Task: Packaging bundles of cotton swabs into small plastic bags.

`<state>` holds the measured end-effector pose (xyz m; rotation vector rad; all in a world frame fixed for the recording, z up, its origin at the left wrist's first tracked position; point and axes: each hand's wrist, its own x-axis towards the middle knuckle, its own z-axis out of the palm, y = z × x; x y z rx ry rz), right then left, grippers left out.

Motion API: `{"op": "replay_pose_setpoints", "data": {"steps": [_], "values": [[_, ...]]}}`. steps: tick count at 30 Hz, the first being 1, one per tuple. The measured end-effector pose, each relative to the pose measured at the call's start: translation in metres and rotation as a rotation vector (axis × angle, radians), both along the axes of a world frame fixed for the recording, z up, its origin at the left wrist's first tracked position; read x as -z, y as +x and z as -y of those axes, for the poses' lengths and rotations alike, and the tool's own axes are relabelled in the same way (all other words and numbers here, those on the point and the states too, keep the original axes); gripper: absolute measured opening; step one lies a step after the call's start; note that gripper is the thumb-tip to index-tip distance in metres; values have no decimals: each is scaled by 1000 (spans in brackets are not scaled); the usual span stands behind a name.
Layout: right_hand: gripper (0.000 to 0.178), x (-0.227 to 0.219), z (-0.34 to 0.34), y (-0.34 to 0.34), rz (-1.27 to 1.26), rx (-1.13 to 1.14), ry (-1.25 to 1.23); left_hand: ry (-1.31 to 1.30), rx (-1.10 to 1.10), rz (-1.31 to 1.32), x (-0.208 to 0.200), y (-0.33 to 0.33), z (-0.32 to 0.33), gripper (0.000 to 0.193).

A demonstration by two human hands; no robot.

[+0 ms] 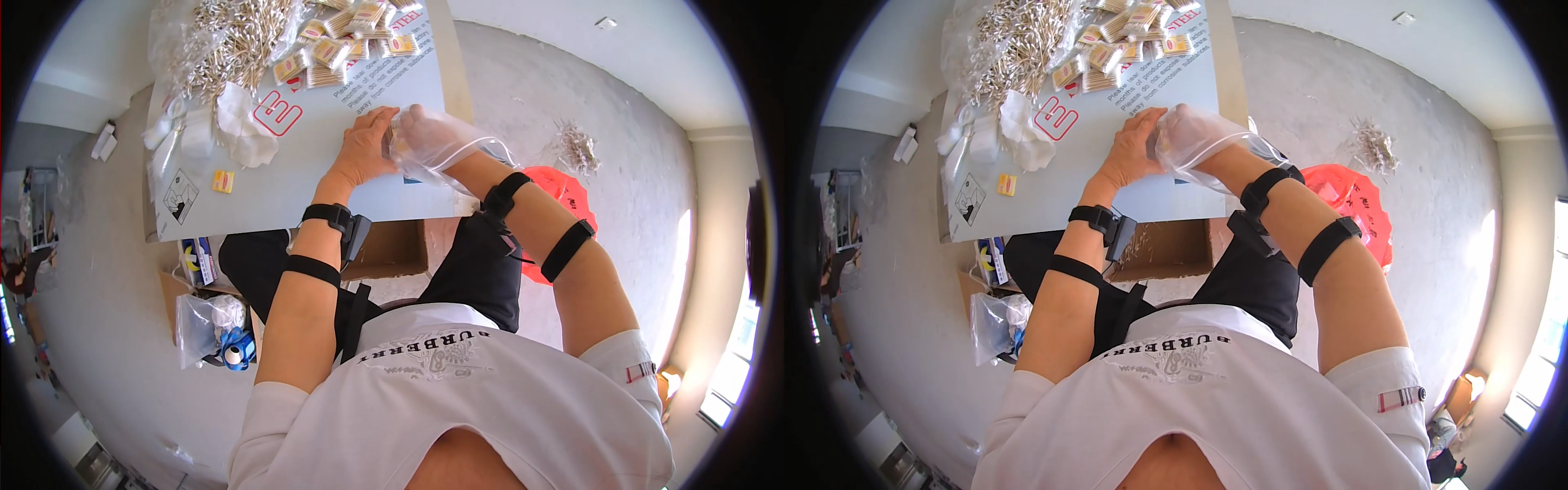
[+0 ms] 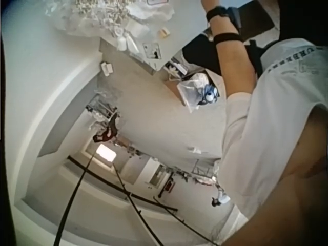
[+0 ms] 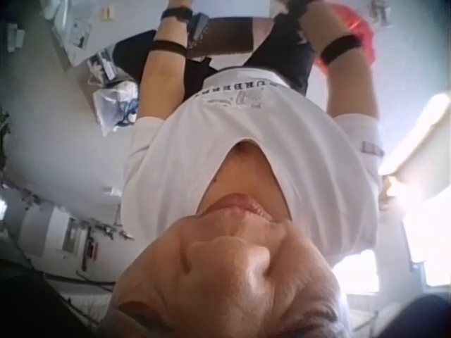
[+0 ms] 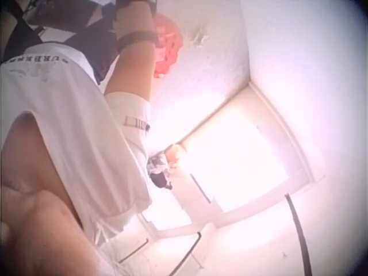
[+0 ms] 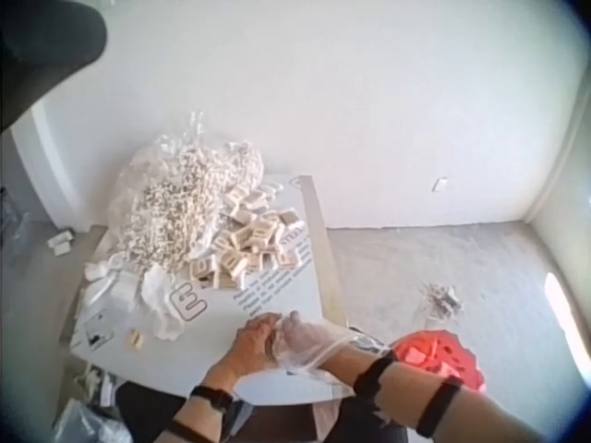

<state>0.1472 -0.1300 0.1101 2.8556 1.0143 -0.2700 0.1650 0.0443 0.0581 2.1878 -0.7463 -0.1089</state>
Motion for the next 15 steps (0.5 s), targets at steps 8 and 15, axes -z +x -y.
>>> {"op": "replay_pose_setpoints", "data": {"steps": [8, 15], "values": [[27, -19, 6, -7, -133, 70, 244, 199, -39, 75, -10, -5, 13, 70], [28, 8, 15, -3, -96, 166, -22, 186, -3, 69, -12, -1, 10, 63]]}}
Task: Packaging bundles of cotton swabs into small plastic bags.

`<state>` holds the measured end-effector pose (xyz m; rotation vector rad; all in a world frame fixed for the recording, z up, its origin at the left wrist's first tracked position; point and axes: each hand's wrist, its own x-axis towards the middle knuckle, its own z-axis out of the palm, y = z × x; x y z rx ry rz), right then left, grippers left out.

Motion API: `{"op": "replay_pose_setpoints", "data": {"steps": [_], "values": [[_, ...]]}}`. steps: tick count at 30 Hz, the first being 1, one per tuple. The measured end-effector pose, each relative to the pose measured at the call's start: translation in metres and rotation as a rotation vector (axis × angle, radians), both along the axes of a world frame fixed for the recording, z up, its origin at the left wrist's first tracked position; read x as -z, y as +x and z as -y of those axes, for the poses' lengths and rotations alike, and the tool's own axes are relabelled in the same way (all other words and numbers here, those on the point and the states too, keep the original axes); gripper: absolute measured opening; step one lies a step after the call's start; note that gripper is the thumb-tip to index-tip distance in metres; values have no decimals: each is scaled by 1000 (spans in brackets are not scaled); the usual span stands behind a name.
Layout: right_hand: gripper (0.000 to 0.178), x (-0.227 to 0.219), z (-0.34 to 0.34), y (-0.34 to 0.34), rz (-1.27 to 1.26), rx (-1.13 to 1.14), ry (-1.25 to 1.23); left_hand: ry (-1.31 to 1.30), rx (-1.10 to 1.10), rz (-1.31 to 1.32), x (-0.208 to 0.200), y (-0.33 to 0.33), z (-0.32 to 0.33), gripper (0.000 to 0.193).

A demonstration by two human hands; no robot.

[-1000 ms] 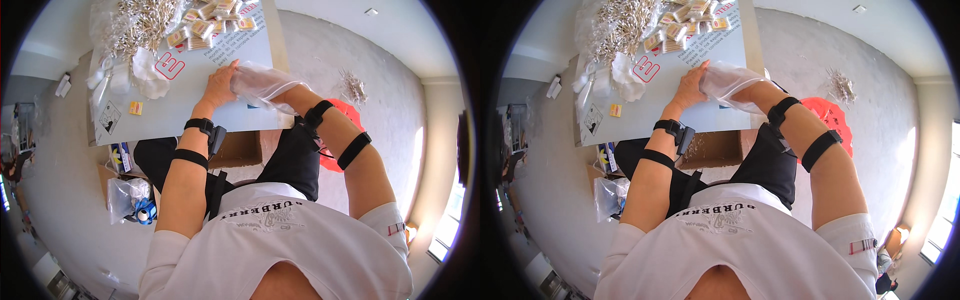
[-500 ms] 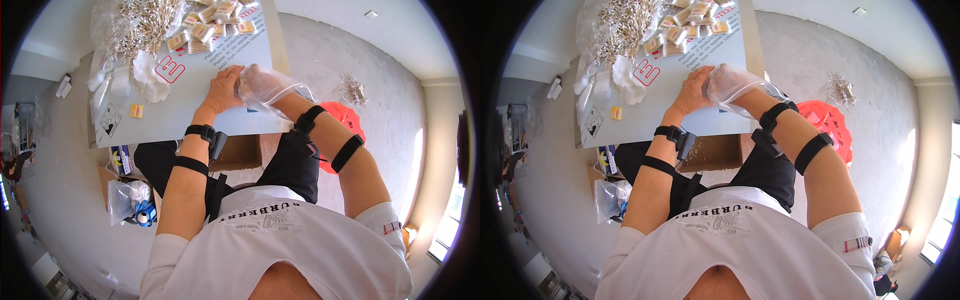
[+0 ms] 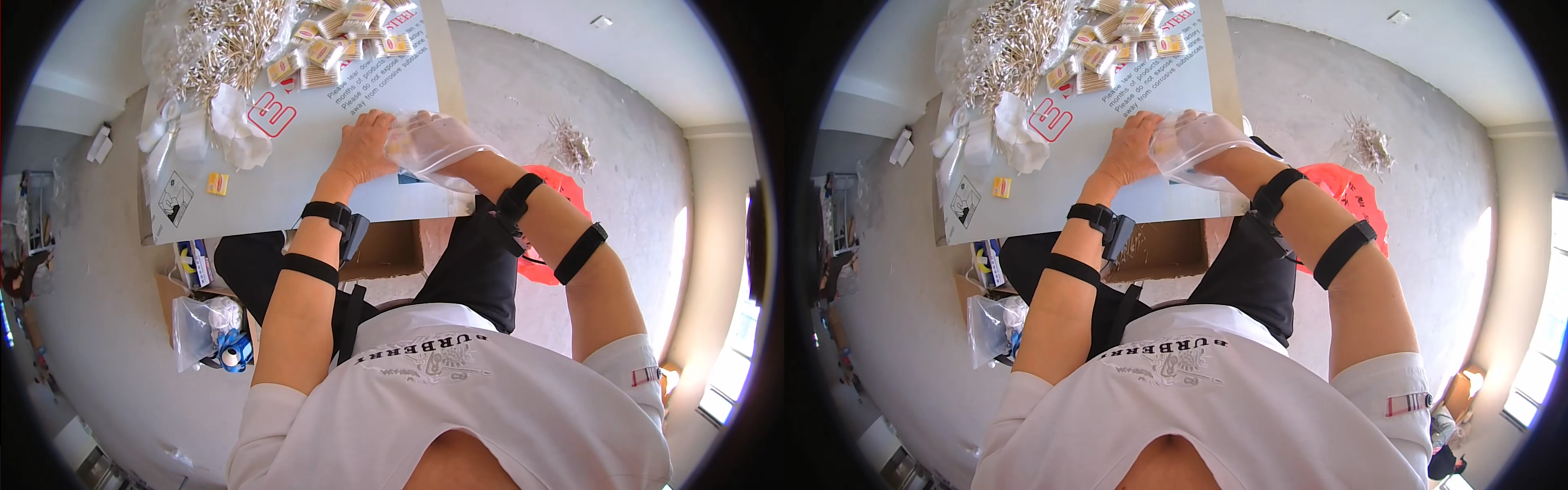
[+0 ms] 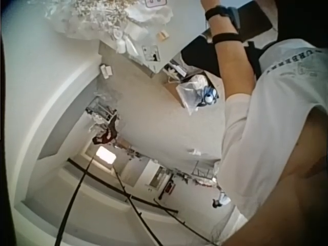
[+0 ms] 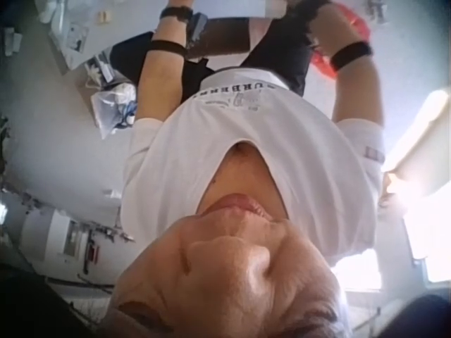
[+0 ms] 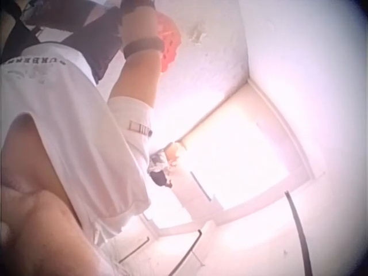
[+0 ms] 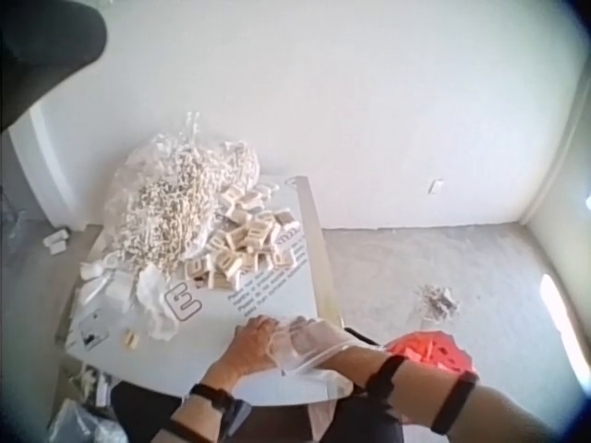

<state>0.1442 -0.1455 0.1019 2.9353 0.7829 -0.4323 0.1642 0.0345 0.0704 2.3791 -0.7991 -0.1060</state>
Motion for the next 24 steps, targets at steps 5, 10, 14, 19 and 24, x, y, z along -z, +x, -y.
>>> {"op": "replay_pose_setpoints", "data": {"steps": [5, 10, 14, 19, 24], "values": [[30, 10, 4, 6, -31, 78, 55, 15, 23, -61, -3, 3, -7, 62], [30, 27, 22, 17, 71, -92, -6, -47, 47, -56, -1, 8, 0, 60], [26, -20, 13, -8, 134, -42, 205, -107, -17, -4, 16, 8, -8, 59], [25, -117, 29, -70, 92, 319, 286, -95, -6, -52, 4, 2, -12, 59], [28, -77, 72, -71, 801, 465, 485, -95, 13, -4, 5, 6, -7, 64]]}}
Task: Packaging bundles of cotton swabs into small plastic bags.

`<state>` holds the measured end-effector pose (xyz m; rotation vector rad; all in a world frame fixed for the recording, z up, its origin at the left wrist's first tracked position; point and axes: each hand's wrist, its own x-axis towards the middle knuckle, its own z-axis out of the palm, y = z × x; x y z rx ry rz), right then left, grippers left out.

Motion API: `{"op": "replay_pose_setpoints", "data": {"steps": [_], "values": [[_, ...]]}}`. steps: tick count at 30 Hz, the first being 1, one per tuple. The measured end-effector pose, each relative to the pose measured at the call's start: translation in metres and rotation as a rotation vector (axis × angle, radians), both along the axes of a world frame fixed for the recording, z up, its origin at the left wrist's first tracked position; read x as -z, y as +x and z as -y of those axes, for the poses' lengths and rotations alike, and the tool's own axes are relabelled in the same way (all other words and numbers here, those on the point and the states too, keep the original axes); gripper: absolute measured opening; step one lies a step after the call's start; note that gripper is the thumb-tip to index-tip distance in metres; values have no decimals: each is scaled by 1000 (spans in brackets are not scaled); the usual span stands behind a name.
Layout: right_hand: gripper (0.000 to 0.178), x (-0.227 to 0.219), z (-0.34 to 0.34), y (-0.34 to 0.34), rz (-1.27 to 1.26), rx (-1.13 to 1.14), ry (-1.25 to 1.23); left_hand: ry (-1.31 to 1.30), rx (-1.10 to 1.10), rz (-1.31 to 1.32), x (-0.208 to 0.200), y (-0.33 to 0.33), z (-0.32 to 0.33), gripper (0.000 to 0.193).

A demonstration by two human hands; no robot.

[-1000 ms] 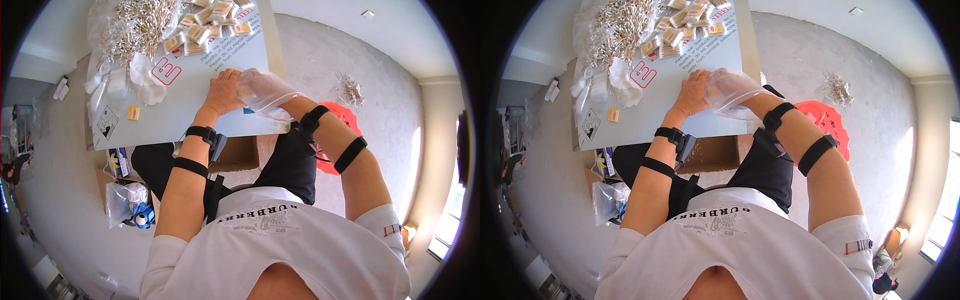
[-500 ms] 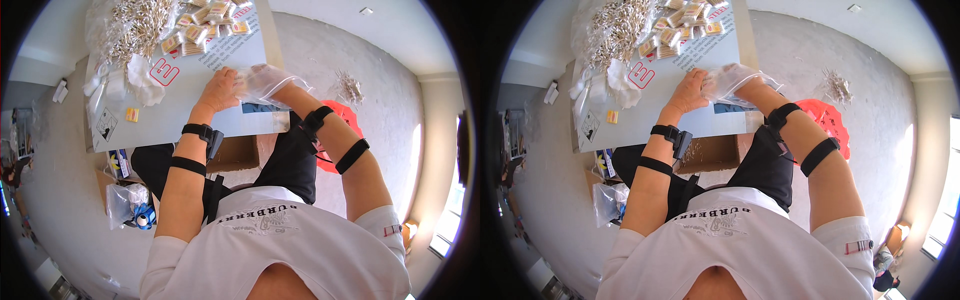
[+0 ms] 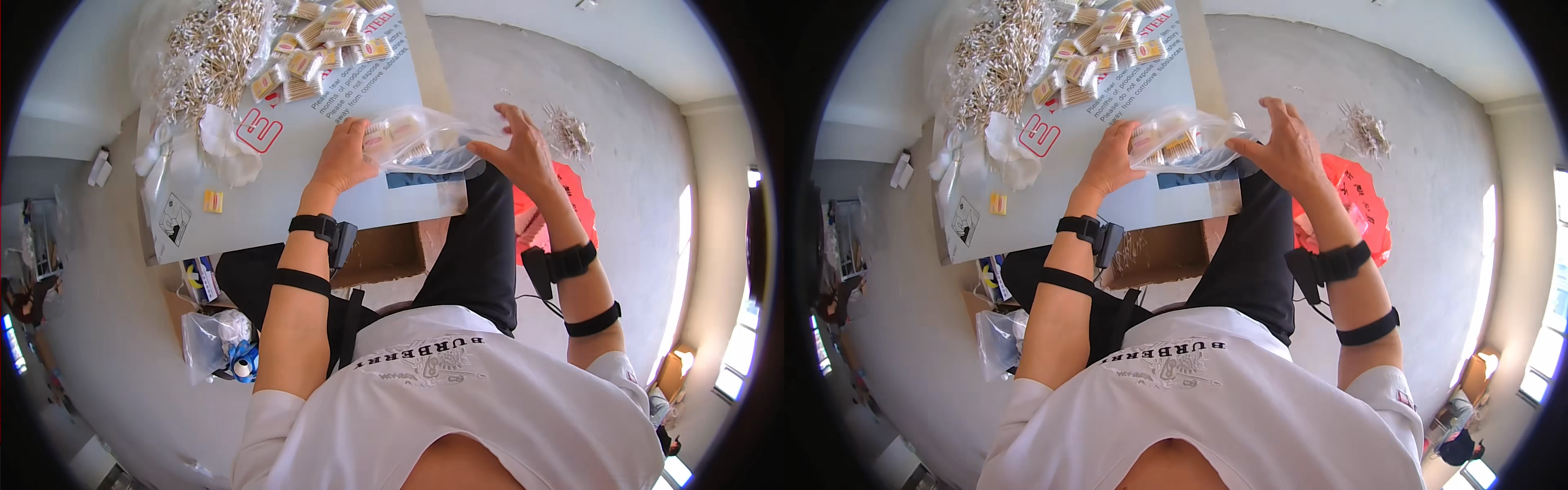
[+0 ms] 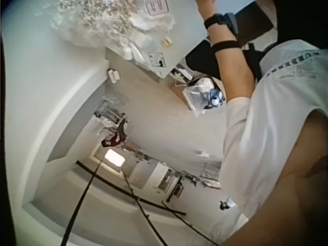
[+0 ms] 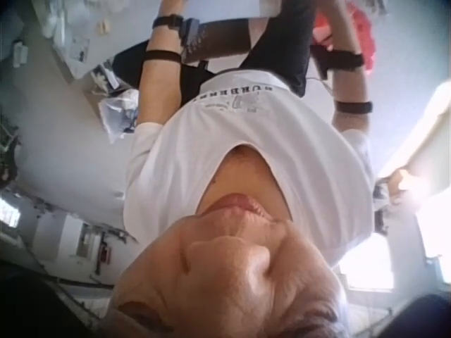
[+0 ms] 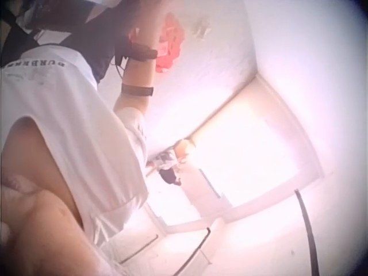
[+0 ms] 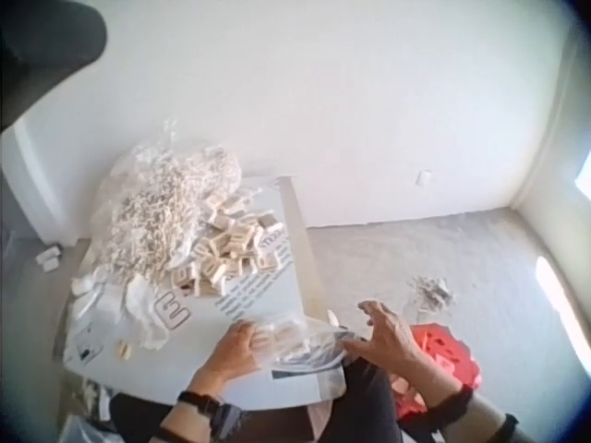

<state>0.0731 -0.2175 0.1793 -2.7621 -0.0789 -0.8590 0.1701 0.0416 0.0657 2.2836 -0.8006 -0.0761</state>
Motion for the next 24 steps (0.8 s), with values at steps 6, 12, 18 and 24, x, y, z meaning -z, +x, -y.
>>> {"op": "replay_pose_setpoints", "data": {"steps": [6, 12, 18, 24], "values": [[15, -1, -29, 9, -367, 33, 623, 3, 5, 153, -33, -15, -14, 59], [15, -20, -46, 14, -308, -15, 581, -349, 364, -158, -189, -35, -7, 28], [12, -32, -51, 12, -321, -81, 586, 777, 605, -230, -183, -14, 61, 25], [13, -27, -52, 5, -317, -222, 688, 747, 751, -180, -104, 9, 67, 19]]}}
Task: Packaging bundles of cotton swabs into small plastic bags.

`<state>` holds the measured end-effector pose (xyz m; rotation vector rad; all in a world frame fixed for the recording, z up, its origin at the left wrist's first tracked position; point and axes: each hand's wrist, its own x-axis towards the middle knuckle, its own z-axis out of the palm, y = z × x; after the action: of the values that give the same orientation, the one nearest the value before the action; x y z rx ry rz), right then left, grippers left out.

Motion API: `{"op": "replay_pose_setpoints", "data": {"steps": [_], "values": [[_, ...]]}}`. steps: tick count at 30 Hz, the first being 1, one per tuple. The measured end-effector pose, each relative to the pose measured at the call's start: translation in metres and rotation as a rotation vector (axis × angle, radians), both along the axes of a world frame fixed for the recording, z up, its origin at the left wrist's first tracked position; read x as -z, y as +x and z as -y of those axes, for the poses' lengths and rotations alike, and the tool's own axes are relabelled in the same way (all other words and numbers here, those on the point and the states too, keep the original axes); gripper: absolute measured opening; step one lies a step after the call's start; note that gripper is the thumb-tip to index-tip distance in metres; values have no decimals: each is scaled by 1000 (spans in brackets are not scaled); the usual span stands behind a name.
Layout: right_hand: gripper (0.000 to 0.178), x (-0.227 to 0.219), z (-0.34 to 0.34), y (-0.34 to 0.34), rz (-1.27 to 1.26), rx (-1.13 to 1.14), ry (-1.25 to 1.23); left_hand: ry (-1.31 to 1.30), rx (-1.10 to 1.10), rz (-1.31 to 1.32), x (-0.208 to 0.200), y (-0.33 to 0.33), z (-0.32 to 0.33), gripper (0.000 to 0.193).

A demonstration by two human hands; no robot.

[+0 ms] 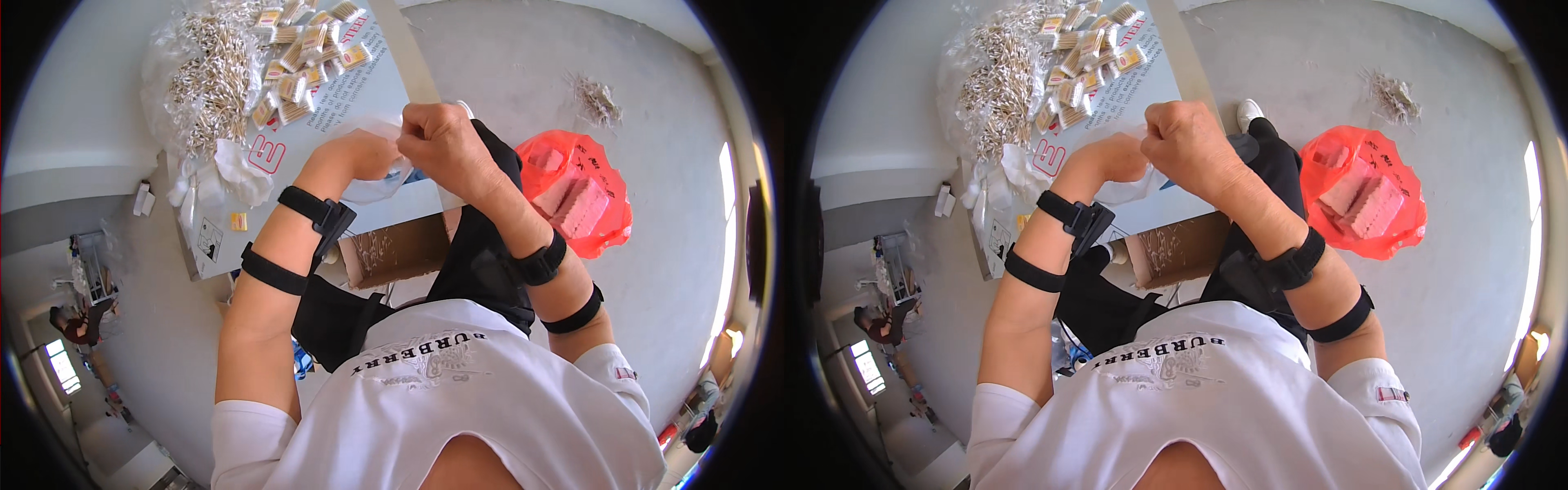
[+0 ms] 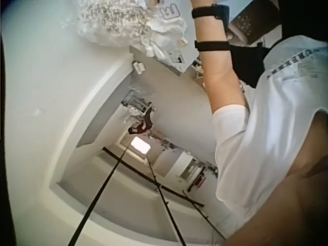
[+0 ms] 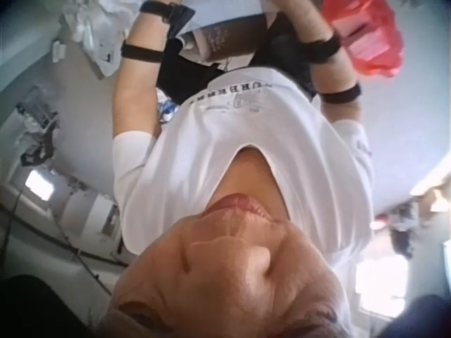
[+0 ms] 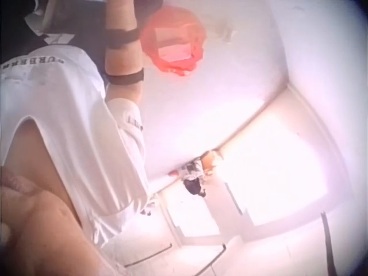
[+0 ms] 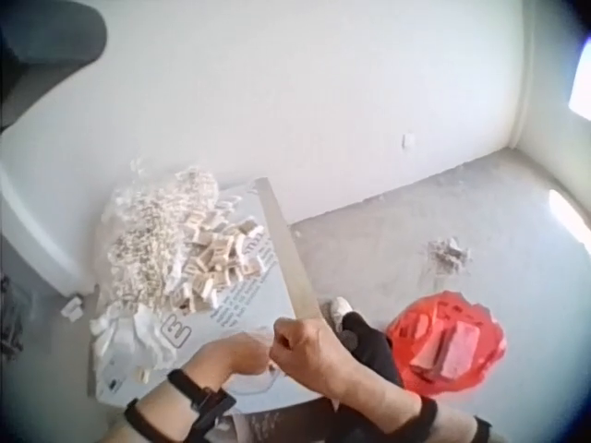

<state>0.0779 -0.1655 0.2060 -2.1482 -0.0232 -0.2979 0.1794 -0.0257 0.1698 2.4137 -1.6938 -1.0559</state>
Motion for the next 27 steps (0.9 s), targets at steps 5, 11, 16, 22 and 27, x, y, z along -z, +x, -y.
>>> {"op": "replay_pose_setpoints", "data": {"steps": [5, 11, 16, 22, 27], "values": [[21, -16, -11, -13, -418, -221, 645, -182, -326, -139, -1, -8, -1, 20], [14, 6, 46, 0, -289, -235, 831, -266, -346, -27, -4, -9, -17, 24], [75, 87, 54, 14, -24, -266, -134, -168, -250, 143, 6, -9, -7, 33], [98, 136, 24, 24, -100, -319, -163, -168, -99, 392, 27, -4, -12, 24], [95, 147, 28, 36, -78, -408, -221, -161, -144, 435, 40, -4, -2, 20]]}}
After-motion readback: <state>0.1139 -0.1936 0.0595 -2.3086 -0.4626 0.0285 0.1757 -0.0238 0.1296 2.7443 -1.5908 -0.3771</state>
